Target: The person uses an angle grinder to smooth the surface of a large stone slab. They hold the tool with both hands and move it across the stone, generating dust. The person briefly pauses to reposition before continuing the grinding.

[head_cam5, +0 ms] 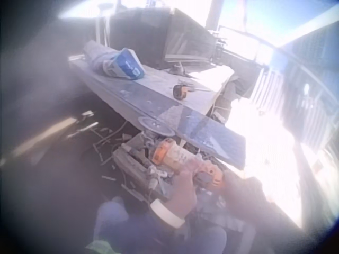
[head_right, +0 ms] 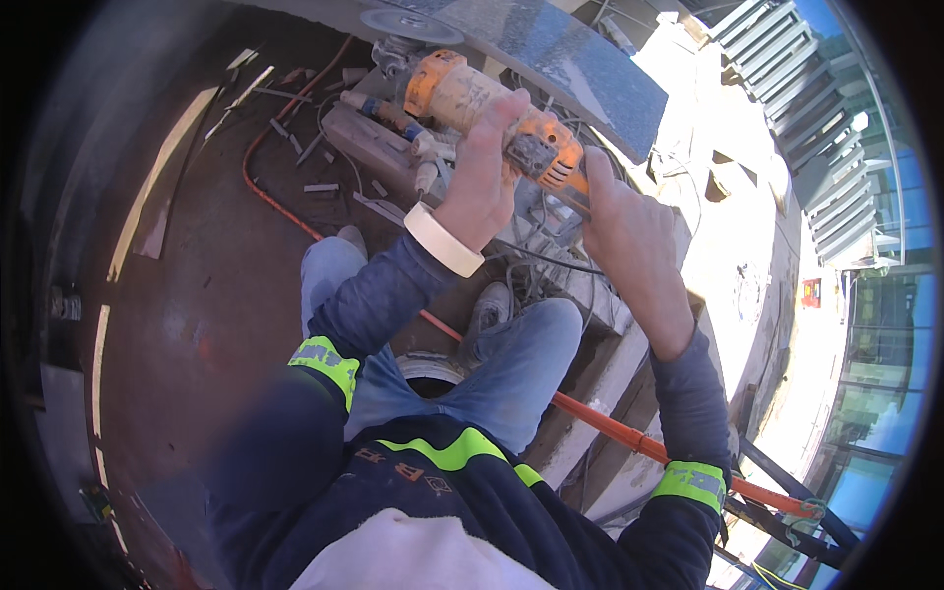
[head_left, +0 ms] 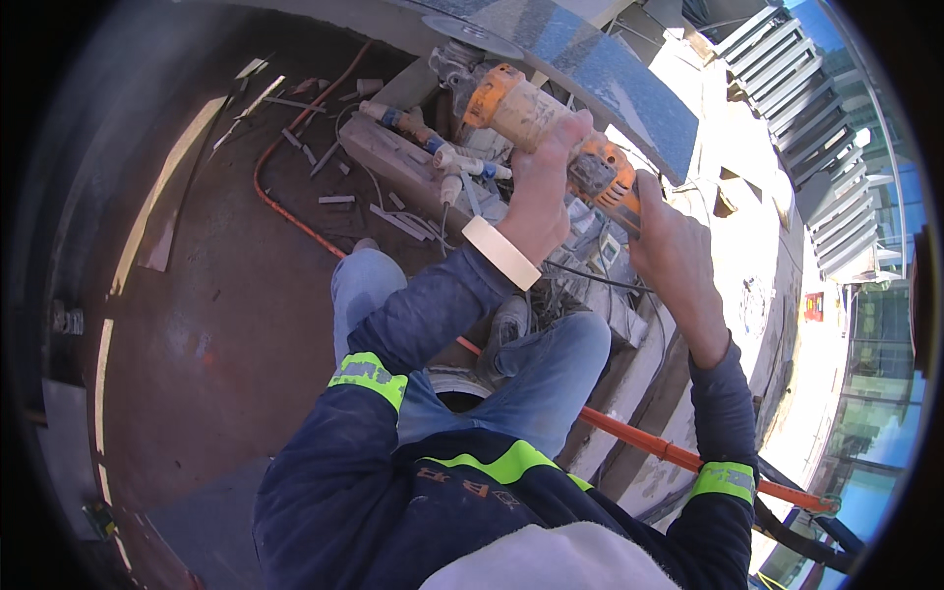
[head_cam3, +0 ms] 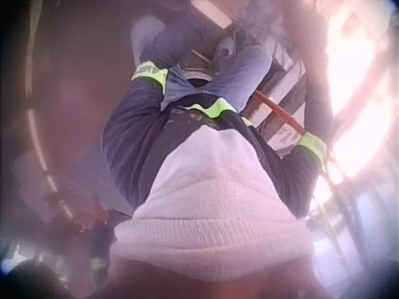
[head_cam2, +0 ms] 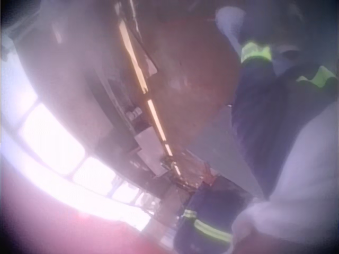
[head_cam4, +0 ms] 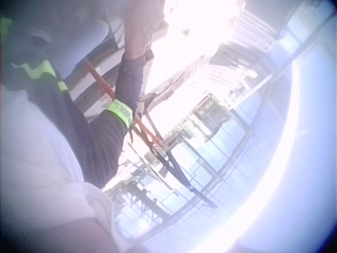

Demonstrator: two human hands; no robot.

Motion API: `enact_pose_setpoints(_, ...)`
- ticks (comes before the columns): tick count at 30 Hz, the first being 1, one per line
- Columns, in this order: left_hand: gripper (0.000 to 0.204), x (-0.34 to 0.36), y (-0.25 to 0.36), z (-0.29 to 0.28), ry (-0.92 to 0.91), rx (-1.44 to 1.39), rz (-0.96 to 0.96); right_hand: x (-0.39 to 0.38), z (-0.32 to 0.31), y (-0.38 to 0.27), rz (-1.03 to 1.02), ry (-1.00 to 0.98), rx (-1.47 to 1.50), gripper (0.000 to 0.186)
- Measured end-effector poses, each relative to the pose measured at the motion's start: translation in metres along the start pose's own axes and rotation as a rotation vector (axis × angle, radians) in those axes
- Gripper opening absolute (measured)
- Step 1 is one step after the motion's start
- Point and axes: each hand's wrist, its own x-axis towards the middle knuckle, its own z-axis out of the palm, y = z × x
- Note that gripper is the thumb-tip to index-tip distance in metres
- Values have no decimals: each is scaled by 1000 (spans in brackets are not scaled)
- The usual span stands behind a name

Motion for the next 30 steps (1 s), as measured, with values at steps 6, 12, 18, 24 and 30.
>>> enact_pose_setpoints(6,43,11,16,-6,7,35,25,19,10,-8,-39,17,29,67)
enact_pose_setpoints(12,45,32,26,-17,58,66,70,37,11,-20,-101,60,42,53)
enact_pose_setpoints(18,46,42,40,-23,56,116,90,55,18,-24,-177,117,32,45)
enact_pose_setpoints(24,49,51,57,-27,65,164,82,70,20,-34,-195,140,43,43)
enact_pose_setpoints(30,54,59,72,-34,56,157,62,79,14,-49,-211,133,33,37)
